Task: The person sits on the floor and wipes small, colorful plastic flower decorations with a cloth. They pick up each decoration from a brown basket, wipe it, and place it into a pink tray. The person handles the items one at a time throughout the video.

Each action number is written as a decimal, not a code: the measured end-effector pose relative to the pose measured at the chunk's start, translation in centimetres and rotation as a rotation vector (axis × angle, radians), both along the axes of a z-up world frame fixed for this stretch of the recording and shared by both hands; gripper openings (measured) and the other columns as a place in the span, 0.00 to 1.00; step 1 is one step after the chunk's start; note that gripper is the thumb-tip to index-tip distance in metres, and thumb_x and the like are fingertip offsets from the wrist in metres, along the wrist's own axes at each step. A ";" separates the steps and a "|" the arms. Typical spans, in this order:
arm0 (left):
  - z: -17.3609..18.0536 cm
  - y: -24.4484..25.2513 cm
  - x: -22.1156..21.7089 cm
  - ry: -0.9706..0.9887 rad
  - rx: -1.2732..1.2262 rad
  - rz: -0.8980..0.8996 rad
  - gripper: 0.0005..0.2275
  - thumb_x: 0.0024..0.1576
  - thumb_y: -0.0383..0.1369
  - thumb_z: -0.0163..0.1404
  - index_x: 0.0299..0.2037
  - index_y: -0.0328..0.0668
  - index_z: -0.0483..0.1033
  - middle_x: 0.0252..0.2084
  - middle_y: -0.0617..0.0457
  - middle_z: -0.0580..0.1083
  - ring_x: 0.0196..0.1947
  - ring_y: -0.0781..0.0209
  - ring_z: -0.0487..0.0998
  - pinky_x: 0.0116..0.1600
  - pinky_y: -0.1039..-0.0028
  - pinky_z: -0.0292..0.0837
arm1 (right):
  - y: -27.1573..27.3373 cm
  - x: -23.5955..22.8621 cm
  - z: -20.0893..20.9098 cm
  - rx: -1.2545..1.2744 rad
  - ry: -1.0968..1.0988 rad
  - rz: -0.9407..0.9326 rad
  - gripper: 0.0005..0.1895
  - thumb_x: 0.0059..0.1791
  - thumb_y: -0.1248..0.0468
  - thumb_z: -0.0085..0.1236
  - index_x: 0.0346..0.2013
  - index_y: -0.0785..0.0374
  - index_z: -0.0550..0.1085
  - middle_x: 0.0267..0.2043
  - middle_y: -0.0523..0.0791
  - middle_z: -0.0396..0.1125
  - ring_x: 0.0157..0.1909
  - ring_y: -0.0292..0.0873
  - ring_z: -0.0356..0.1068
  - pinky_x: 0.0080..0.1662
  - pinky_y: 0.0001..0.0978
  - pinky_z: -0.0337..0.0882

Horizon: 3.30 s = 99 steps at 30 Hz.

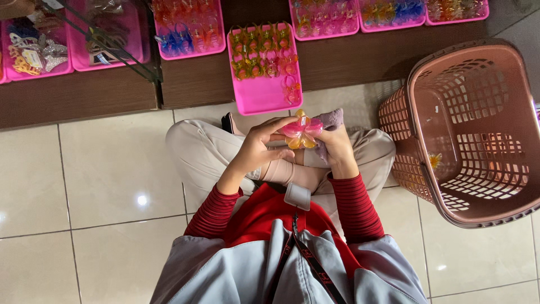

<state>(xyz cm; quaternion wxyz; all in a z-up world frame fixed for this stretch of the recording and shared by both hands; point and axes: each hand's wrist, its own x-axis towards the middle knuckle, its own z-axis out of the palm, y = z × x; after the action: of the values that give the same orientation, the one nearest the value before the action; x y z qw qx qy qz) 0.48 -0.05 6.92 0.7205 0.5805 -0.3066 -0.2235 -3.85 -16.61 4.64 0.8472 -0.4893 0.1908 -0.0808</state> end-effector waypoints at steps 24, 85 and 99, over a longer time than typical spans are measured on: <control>-2.4 0.3 -0.1 -0.501 0.184 0.507 0.22 0.32 0.22 0.56 0.41 0.42 0.73 0.37 0.47 0.73 0.36 0.50 0.75 0.42 0.65 0.70 | 2.0 -2.4 5.1 -1.351 -0.693 -0.279 0.18 0.45 0.54 0.46 0.31 0.64 0.77 0.26 0.45 0.68 0.27 0.45 0.67 0.39 0.38 0.67; -10.8 -0.2 9.2 -0.646 0.483 0.490 0.08 0.50 0.29 0.51 0.39 0.42 0.72 0.29 0.46 0.72 0.32 0.48 0.74 0.39 0.64 0.69 | 1.0 1.4 -3.0 -0.402 0.085 -0.092 0.09 0.43 0.68 0.53 0.38 0.64 0.74 0.29 0.43 0.65 0.36 0.35 0.61 0.43 0.24 0.61; -15.4 -1.6 9.9 -0.715 0.594 0.452 0.11 0.48 0.30 0.52 0.42 0.45 0.71 0.30 0.49 0.72 0.34 0.51 0.74 0.41 0.67 0.68 | -0.6 0.8 -4.9 -0.332 0.024 -0.092 0.10 0.45 0.69 0.49 0.40 0.69 0.71 0.30 0.53 0.68 0.34 0.40 0.67 0.40 0.28 0.66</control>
<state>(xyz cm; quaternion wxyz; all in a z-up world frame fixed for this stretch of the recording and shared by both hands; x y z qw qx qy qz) 10.34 -1.68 -8.45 0.4050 0.8519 -0.3240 0.0726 -3.09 -17.25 -0.31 0.7479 -0.6140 0.2071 -0.1442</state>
